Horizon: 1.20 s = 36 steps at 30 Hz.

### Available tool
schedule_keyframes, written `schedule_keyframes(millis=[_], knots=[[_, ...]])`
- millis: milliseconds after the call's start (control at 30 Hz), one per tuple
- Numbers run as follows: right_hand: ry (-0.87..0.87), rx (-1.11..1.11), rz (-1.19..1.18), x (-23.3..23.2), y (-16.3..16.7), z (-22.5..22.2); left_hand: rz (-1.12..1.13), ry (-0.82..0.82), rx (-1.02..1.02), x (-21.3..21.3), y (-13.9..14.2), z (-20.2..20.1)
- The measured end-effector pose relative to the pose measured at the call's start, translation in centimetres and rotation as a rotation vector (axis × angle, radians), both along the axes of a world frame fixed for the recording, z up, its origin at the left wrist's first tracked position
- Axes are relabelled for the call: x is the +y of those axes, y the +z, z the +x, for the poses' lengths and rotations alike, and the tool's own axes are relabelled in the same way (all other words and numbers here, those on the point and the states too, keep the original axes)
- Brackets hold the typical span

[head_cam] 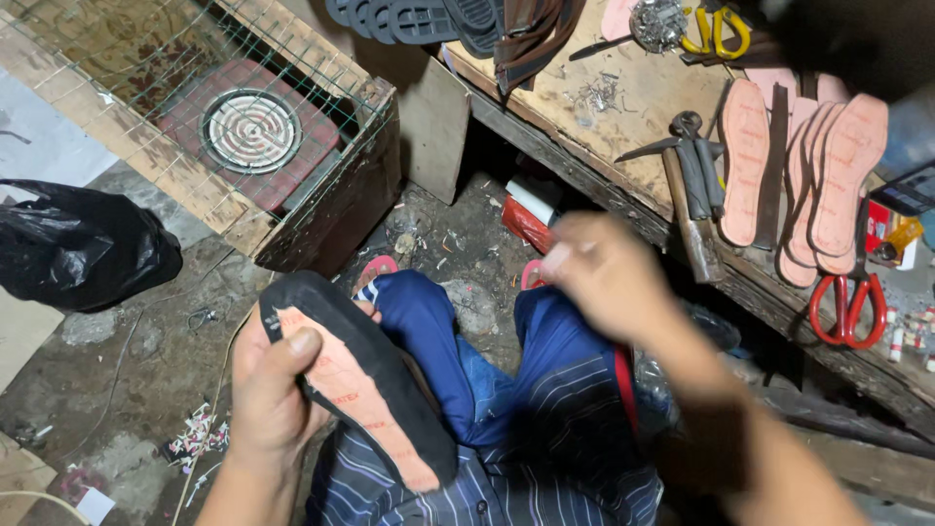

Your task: The person sits on the floor of a shoe workshop and shapes a black fabric shoe upper over a wooden last on their lap. They use pincers to grip and pull the upper's edge, hammer tacks to secure the insole, press the sole board into place, and finally pull the last out of the finished shoe.

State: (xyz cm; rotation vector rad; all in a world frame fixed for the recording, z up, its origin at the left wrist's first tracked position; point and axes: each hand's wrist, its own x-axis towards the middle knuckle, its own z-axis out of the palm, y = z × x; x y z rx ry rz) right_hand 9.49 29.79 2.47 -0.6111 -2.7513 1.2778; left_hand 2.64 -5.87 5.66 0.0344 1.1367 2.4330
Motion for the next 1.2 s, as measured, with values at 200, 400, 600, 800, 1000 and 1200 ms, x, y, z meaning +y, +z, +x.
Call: schedule_keyframes(millis=[200,400,600,800,1000,1200], knots=[[0.291,-0.278,-1.360,-12.1,-2.6,4.1,0.155,-0.003,0.068,3.6,-2.0,-1.7],[0.322,-0.242,-0.576,-13.9,-1.0,5.7,-0.474,-0.130,-0.123,3.4,-7.0,-5.6],[0.370,-0.032,-0.324,-7.8,-0.8,-2.6,-0.405,-0.049,-0.214,3.6,-12.7,-4.8],[0.025,0.264,0.243,2.3,-1.4,-17.8,-0.241,-0.094,-0.330,3.0,-14.5,-6.4],[-0.092,0.394,0.536,6.6,-1.4,-26.2,-0.476,-0.048,-0.231,3.8,-15.6,-6.6],[-0.244,0.042,0.527,8.8,-3.2,-30.6,-0.739,-0.096,0.155,5.0,-16.5,-6.5]])
